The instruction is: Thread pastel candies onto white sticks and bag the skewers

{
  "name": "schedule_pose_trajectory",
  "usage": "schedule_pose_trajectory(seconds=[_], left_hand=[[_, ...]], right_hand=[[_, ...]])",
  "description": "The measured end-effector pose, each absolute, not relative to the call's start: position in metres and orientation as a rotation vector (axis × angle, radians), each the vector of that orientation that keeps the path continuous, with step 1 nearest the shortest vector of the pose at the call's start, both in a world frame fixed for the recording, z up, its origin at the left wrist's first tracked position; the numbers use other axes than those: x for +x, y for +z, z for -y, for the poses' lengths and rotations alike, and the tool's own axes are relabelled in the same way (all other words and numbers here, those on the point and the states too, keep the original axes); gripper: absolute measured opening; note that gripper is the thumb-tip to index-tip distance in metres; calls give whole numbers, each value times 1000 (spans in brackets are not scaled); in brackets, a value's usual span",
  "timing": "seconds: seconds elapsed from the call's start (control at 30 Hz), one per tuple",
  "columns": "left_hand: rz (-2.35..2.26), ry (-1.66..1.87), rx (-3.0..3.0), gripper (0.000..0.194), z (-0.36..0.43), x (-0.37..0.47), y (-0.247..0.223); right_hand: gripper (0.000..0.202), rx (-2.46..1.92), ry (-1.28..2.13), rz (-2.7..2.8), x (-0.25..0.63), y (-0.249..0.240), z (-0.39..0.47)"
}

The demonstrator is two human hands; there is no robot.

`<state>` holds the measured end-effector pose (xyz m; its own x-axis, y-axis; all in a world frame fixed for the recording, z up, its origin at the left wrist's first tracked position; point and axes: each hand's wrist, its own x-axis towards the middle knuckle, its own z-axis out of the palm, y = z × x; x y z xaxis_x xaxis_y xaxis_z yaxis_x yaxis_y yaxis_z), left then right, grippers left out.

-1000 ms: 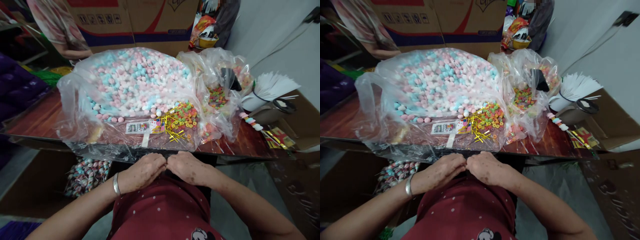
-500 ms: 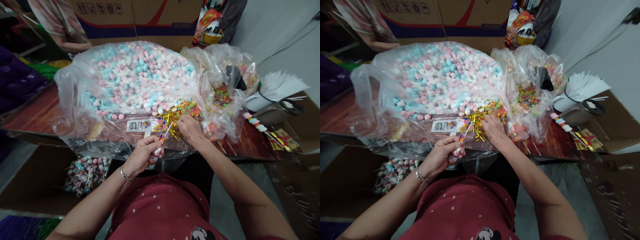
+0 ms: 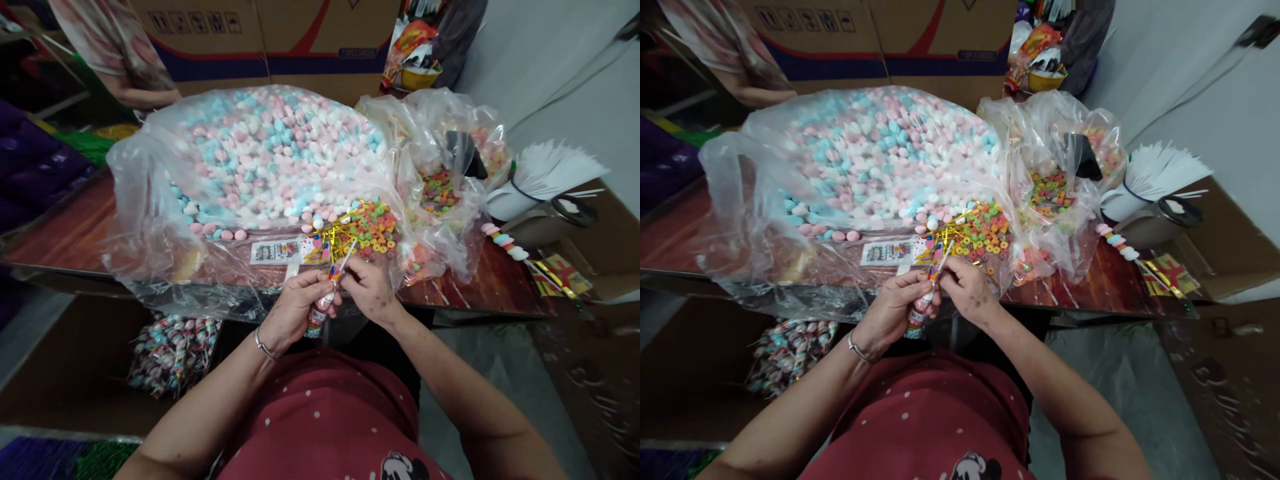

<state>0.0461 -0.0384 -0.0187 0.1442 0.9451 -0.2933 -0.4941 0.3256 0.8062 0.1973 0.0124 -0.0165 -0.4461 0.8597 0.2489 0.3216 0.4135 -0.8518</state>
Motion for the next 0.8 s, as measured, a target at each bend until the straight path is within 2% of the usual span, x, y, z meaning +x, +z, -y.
schedule_pose_trajectory(seconds=[0.1, 0.37, 0.57, 0.73, 0.8], left_hand=[[-971, 1134, 618, 26, 40, 50, -19], [-1132, 1306, 675, 25, 45, 54, -23], [-1144, 1276, 642, 24, 44, 50, -24], [-1097, 1269, 587, 26, 42, 55, -22], [-1130, 1264, 596, 25, 40, 55, -22]], right_hand=[[12, -1010, 1179, 1848, 195, -20, -3], [20, -988, 1363, 1732, 193, -23, 3], [15, -1137, 930, 1883, 199, -26, 9], [21, -1104, 867, 1951, 196, -26, 14], [22, -1064, 591, 2092, 195, -25, 15]])
